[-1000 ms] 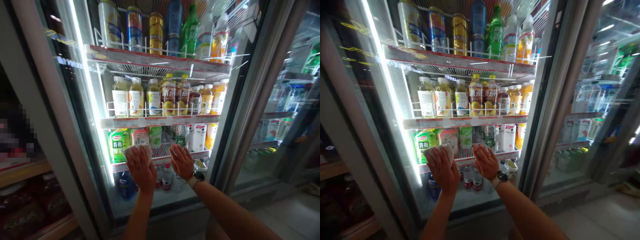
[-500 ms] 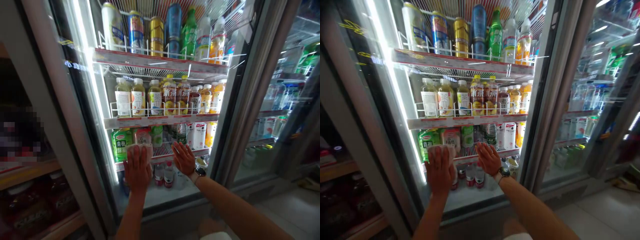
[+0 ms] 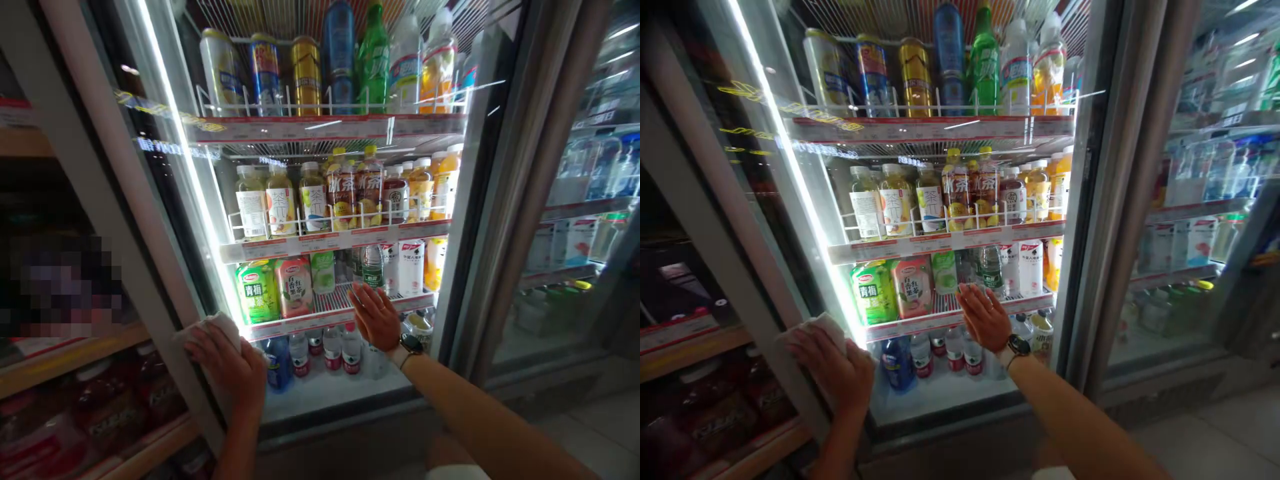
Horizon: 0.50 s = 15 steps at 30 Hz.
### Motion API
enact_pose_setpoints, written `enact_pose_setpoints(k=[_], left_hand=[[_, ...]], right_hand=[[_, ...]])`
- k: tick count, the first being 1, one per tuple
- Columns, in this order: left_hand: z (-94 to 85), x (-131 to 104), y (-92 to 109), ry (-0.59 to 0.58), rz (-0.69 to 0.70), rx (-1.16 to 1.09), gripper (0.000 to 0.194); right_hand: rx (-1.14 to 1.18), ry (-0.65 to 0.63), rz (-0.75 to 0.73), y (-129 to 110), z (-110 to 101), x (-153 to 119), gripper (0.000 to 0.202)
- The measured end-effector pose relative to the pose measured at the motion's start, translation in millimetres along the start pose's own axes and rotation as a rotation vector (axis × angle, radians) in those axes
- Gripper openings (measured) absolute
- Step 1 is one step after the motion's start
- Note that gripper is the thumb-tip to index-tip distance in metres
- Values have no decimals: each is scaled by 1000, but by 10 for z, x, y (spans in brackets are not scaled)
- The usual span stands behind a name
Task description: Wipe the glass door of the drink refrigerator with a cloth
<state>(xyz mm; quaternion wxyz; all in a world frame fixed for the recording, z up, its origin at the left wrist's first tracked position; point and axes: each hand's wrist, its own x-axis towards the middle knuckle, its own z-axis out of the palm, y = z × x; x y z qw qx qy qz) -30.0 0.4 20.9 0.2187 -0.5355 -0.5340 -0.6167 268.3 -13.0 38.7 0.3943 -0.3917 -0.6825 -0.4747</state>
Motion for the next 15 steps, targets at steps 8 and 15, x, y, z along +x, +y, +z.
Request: enact_pose_setpoints(k=[8,15], left_hand=[[453,-201,974,37,181,-78,66],[629,-418,1387,74,236,-92,64]], right_hand=[[20,19,-4,-9,-20,62,54],[45,-78,74,424,-331,-95,63]])
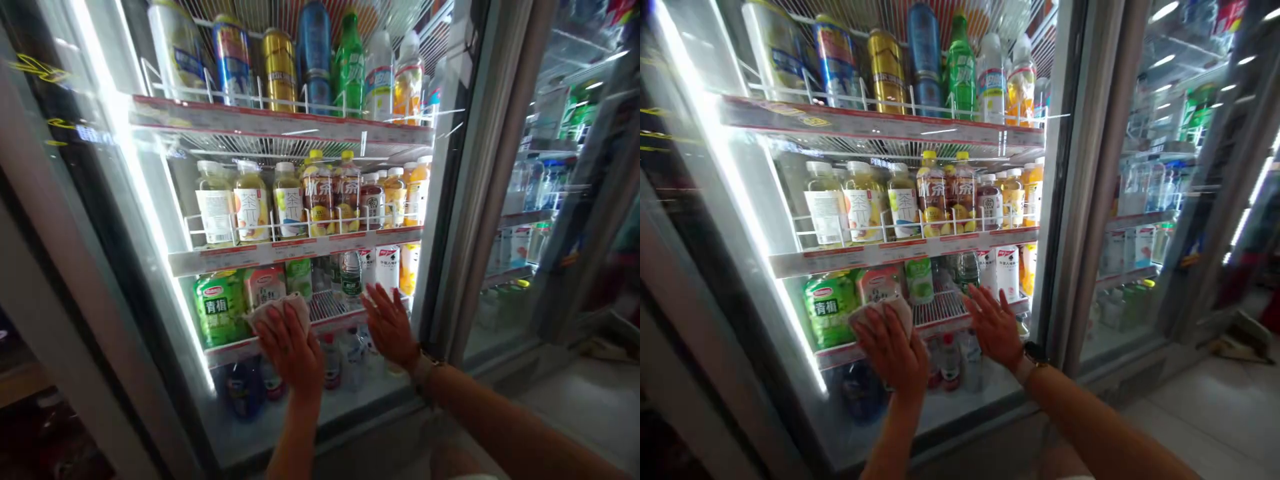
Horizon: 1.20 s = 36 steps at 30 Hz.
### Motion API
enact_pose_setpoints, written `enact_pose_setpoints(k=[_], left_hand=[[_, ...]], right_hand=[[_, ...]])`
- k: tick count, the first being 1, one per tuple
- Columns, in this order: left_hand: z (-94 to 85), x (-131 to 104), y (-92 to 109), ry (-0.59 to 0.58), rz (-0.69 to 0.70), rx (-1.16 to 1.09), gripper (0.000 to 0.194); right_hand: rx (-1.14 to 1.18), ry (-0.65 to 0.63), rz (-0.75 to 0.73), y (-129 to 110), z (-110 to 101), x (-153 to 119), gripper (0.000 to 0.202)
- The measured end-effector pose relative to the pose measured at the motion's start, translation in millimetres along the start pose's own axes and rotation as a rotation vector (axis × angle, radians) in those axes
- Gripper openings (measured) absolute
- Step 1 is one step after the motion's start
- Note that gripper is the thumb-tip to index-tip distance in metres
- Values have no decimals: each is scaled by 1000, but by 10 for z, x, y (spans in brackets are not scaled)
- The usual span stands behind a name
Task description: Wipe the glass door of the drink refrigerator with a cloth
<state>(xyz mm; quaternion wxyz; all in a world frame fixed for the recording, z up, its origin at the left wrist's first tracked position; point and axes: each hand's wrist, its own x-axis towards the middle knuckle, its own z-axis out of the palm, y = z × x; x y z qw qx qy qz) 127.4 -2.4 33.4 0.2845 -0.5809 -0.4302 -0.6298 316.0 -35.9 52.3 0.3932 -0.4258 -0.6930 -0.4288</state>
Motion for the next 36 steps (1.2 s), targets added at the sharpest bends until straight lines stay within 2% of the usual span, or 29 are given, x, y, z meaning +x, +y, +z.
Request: enact_pose_setpoints(k=[3,7,10,12,16,18,21,24,26,28,31,33,36], left_hand=[[84,-116,171,-78,129,-30,64],[171,-397,356,-211,313,-98,62],[152,-539,352,-306,448,-139,58],[90,-525,258,-316,484,-122,55],[-119,-239,-141,-238,376,-15,54],[-257,-47,-423,-218,300,43,57],[-489,175,-871,-249,151,124,60],[-703,272,-1247,-265,25,171,64],[-804,290,-1408,-228,-35,182,67],[-854,293,-1481,-178,-96,169,70],[-824,288,-1428,-105,-199,123,73],[-743,281,-1302,-68,-218,103,73],[-572,273,-1022,-32,-176,91,72]], right_hand=[[-81,-18,126,199,16,-121,66],[-142,56,122,271,202,-267,68],[-151,87,106,272,281,-328,67],[-156,78,98,278,282,-342,67],[-163,80,113,275,246,-330,68],[-146,99,106,254,236,-319,68],[-123,116,109,217,235,-310,67],[-118,128,124,196,248,-313,67],[-117,135,122,195,260,-318,68],[-122,133,119,196,269,-323,69],[-126,123,123,191,270,-318,70],[-115,125,129,181,263,-305,70],[-99,140,128,166,251,-282,69]])
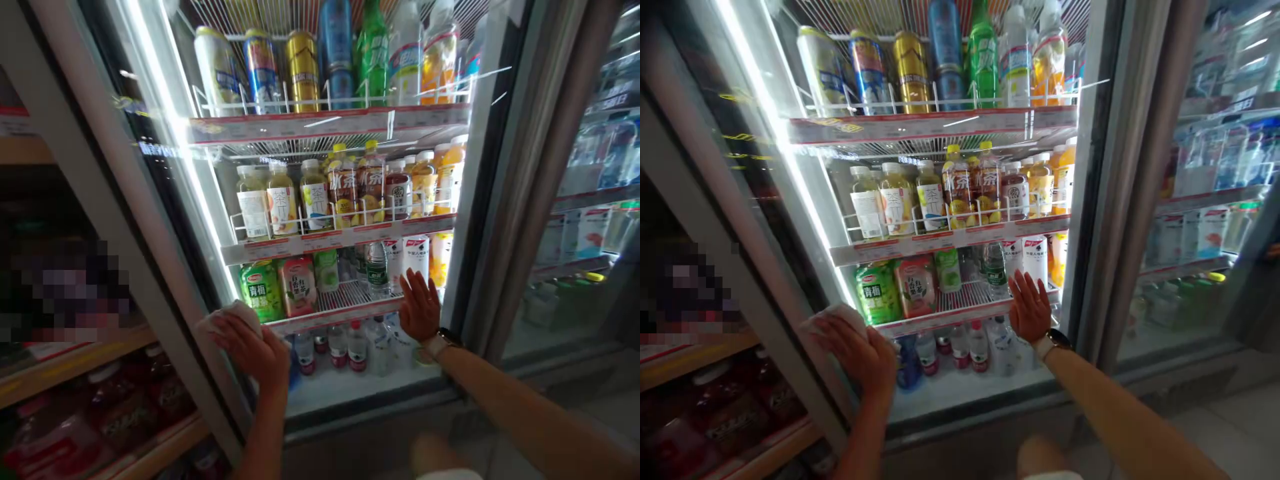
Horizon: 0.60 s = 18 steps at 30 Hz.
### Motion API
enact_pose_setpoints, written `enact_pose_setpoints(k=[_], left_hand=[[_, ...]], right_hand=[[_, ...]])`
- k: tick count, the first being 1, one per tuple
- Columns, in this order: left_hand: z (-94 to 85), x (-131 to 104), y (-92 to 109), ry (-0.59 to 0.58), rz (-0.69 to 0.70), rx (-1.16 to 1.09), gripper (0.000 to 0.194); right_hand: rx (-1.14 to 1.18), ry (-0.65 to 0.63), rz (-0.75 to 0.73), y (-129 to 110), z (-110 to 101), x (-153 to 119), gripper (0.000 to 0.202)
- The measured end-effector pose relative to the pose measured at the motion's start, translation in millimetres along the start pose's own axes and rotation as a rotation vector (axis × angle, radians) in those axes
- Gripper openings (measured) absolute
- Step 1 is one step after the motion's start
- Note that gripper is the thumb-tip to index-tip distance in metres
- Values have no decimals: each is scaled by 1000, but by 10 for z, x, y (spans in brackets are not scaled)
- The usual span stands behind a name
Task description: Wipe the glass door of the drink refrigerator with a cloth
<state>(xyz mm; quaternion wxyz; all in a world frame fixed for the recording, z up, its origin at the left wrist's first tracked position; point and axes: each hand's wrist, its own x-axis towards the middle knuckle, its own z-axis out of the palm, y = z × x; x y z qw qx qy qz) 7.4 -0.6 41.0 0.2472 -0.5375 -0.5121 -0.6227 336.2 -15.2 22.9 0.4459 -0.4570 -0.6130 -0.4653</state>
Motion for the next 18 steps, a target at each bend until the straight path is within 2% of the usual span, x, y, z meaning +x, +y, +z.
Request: enact_pose_setpoints(k=[4,6,11,15,18], left_hand=[[220,-109,470,-12,63,-11,71],[338,-221,706,-33,143,-18,71],[608,-742,1187,-175,423,-82,67],[692,-1063,1361,-272,609,-88,58],[664,-1016,1332,-249,683,-63,52]], right_hand=[[-7,-2,1,-8,-2,13,68],[-9,-11,4,-6,3,12,68],[-6,-16,12,4,22,9,68],[-4,-1,6,13,24,14,67],[-4,4,2,17,12,23,68]])
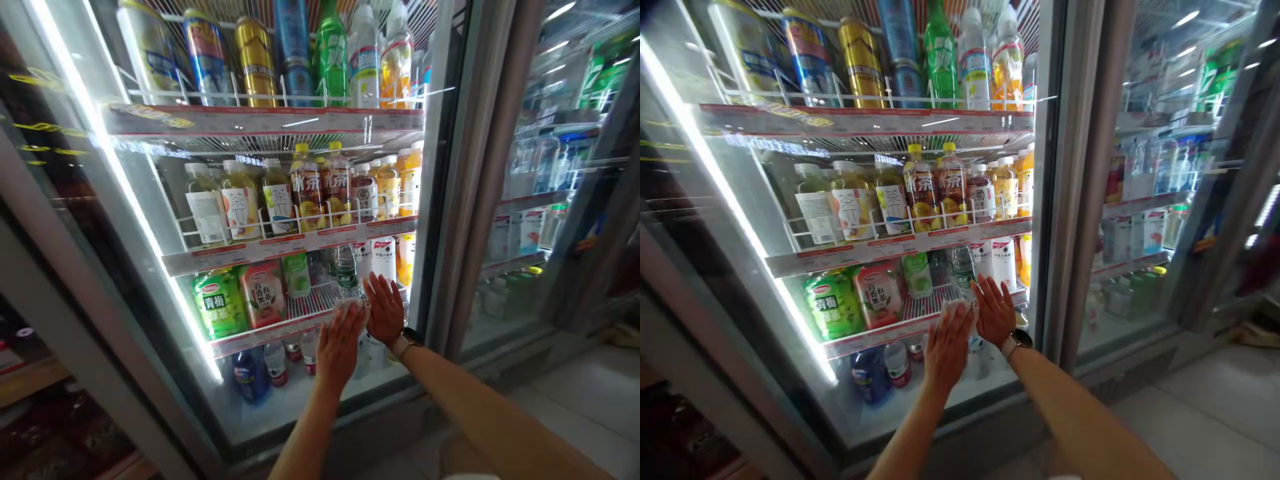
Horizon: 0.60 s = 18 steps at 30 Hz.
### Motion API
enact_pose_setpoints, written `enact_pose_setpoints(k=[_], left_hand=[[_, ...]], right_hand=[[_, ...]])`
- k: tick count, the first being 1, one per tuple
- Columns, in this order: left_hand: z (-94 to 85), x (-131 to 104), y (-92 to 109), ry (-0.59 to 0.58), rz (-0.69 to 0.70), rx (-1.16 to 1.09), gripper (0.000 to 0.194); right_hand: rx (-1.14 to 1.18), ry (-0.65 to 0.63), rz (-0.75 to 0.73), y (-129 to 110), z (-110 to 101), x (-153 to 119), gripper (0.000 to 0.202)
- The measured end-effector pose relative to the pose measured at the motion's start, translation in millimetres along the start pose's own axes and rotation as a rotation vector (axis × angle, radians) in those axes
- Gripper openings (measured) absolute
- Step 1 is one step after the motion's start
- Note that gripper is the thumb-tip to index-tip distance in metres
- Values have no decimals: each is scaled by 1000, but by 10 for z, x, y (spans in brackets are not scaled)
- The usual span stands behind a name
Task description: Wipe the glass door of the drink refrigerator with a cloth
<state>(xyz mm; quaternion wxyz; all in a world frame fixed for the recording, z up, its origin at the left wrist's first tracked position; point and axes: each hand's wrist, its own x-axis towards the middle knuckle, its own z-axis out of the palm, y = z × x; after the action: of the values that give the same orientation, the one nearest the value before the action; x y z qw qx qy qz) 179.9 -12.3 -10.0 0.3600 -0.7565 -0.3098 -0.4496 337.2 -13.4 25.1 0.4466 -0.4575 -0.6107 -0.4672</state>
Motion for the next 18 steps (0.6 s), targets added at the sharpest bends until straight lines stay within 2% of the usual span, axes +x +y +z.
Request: enact_pose_setpoints(k=[3,8,13,18], left_hand=[[-143,54,-271,22,-16,34,53],[-497,4,-979,29,-188,93,58],[-904,-280,-1627,-14,-435,149,58],[-1192,-619,-1993,19,-578,221,64]], right_hand=[[-3,-5,-14,3,-17,11,68],[5,7,-33,10,-38,7,68],[4,0,-28,22,-33,-35,68],[5,13,-18,13,-25,-58,69]])
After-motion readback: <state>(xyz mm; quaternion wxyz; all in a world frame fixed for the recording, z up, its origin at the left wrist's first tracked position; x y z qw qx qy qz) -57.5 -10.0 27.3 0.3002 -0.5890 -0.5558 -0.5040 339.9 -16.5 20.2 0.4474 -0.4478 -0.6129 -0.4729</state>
